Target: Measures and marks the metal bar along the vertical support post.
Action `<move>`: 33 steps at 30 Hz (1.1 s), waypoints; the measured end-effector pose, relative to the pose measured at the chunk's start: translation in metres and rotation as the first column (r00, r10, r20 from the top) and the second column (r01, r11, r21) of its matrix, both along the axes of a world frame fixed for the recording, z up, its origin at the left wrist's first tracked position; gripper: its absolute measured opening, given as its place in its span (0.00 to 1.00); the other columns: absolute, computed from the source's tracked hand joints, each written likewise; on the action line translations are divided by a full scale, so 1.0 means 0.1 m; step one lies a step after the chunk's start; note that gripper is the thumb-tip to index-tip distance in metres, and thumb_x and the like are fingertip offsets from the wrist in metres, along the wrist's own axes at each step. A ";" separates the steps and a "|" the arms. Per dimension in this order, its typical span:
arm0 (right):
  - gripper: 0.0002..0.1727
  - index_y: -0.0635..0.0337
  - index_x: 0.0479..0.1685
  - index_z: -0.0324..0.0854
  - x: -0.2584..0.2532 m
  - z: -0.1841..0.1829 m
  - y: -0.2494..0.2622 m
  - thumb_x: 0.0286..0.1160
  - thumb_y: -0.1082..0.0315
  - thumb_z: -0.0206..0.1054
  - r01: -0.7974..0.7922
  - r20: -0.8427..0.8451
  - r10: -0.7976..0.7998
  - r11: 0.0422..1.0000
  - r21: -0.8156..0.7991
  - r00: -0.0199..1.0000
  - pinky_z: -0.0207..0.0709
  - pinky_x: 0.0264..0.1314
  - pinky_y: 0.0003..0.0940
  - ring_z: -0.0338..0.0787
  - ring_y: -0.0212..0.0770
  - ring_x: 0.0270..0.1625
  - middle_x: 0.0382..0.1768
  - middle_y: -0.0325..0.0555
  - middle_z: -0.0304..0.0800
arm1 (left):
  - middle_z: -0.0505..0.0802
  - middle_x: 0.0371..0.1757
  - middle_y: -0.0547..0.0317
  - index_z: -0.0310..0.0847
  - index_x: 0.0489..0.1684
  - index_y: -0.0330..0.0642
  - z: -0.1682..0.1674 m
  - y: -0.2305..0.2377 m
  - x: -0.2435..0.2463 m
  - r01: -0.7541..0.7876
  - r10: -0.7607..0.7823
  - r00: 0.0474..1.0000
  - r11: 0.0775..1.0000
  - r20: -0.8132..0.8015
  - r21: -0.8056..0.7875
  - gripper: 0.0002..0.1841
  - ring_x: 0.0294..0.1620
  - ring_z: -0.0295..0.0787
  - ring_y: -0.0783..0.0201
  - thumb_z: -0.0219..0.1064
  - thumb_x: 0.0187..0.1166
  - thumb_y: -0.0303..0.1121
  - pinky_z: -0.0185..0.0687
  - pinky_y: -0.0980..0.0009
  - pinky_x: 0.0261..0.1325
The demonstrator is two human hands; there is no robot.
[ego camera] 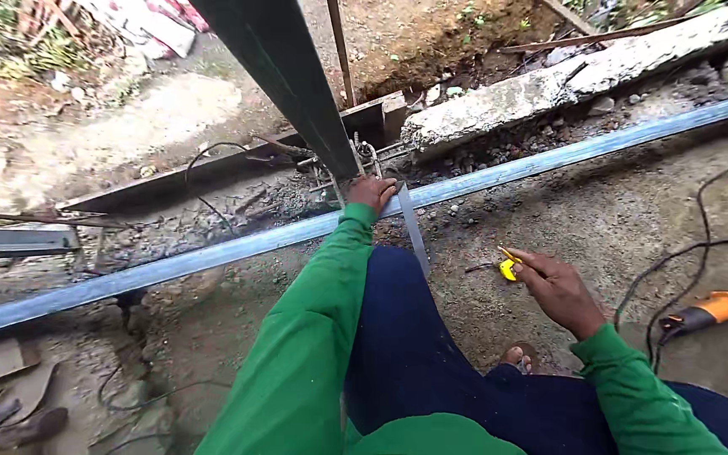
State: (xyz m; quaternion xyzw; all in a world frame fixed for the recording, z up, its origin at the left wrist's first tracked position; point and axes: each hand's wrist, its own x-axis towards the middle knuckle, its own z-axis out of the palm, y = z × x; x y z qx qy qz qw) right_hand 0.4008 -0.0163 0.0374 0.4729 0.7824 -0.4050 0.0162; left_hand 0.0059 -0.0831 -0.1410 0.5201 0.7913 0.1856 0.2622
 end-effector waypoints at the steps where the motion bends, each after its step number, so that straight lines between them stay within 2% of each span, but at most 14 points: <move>1: 0.21 0.46 0.72 0.86 -0.10 -0.07 -0.04 0.89 0.55 0.56 0.042 -0.010 -0.042 0.999 -0.027 0.999 0.83 0.39 0.36 0.87 0.32 0.33 0.40 0.40 0.93 | 0.92 0.61 0.41 0.85 0.75 0.64 -0.01 -0.01 0.01 -0.009 0.009 1.000 1.000 -0.005 -0.002 0.20 0.66 0.88 0.41 0.56 0.90 0.51 0.81 0.38 0.68; 3: 0.20 0.48 0.70 0.86 -0.31 -0.26 -0.10 0.89 0.57 0.57 0.121 -0.027 -0.122 0.991 -0.060 0.992 0.82 0.37 0.36 0.86 0.33 0.31 0.37 0.41 0.92 | 0.91 0.62 0.41 0.85 0.75 0.63 0.00 -0.03 0.02 -0.020 0.020 1.000 1.000 0.010 -0.009 0.20 0.68 0.87 0.41 0.56 0.90 0.50 0.80 0.39 0.69; 8: 0.18 0.55 0.72 0.82 -0.94 -0.67 -0.06 0.90 0.61 0.58 0.231 -0.063 -0.245 0.957 -0.175 0.967 0.88 0.40 0.41 0.91 0.40 0.33 0.41 0.47 0.92 | 0.92 0.56 0.44 0.86 0.74 0.63 -0.02 -0.07 0.03 -0.036 0.037 0.999 0.999 -0.030 0.031 0.20 0.62 0.89 0.44 0.56 0.90 0.49 0.84 0.42 0.62; 10: 0.17 0.54 0.70 0.83 -1.19 -0.77 0.00 0.89 0.60 0.60 0.207 -0.035 -0.215 0.967 -0.151 0.976 0.89 0.42 0.45 0.92 0.42 0.34 0.42 0.47 0.93 | 0.92 0.56 0.44 0.85 0.75 0.64 -0.03 -0.06 0.04 -0.029 0.030 0.998 0.999 -0.051 0.029 0.20 0.61 0.89 0.44 0.56 0.91 0.49 0.84 0.43 0.61; 14: 0.17 0.52 0.67 0.86 -1.65 -0.90 0.13 0.89 0.58 0.60 0.050 0.056 -0.051 0.999 0.017 0.997 0.85 0.50 0.57 0.93 0.49 0.41 0.44 0.50 0.95 | 0.92 0.55 0.44 0.86 0.74 0.63 -0.03 -0.07 0.05 -0.026 0.029 0.997 0.999 -0.072 0.039 0.20 0.61 0.89 0.45 0.56 0.91 0.49 0.84 0.44 0.61; 16: 0.18 0.51 0.67 0.86 -1.82 -1.00 0.20 0.88 0.57 0.59 0.015 0.091 -0.020 0.998 0.054 0.996 0.84 0.56 0.57 0.95 0.49 0.47 0.45 0.49 0.96 | 0.92 0.54 0.45 0.86 0.73 0.61 -0.04 -0.07 0.05 -0.026 0.031 0.996 0.998 -0.082 0.055 0.20 0.60 0.90 0.45 0.56 0.91 0.49 0.85 0.45 0.60; 20: 0.19 0.49 0.67 0.86 -2.07 -1.08 0.27 0.89 0.55 0.58 -0.052 0.169 0.043 0.997 0.049 0.985 0.84 0.53 0.57 0.94 0.51 0.44 0.41 0.48 0.95 | 0.93 0.51 0.46 0.88 0.72 0.59 -0.07 -0.09 0.06 -0.022 0.032 0.994 0.995 -0.105 0.102 0.20 0.57 0.91 0.46 0.57 0.90 0.48 0.86 0.47 0.58; 24: 0.18 0.47 0.67 0.86 -2.21 -1.08 0.29 0.88 0.54 0.58 -0.104 0.253 0.094 0.994 0.024 0.963 0.84 0.52 0.61 0.95 0.54 0.49 0.44 0.49 0.95 | 0.93 0.50 0.46 0.88 0.71 0.58 -0.08 -0.09 0.06 -0.017 0.032 0.991 0.993 -0.127 0.118 0.20 0.56 0.91 0.46 0.57 0.90 0.48 0.86 0.48 0.58; 33: 0.17 0.47 0.58 0.90 -2.24 -1.06 0.38 0.87 0.55 0.57 -0.215 0.299 0.194 0.976 0.039 0.934 0.83 0.52 0.61 0.94 0.55 0.50 0.44 0.49 0.96 | 0.93 0.50 0.45 0.87 0.72 0.57 -0.09 -0.09 0.08 -0.006 0.024 0.987 0.993 -0.156 0.119 0.20 0.56 0.91 0.46 0.56 0.91 0.47 0.86 0.49 0.58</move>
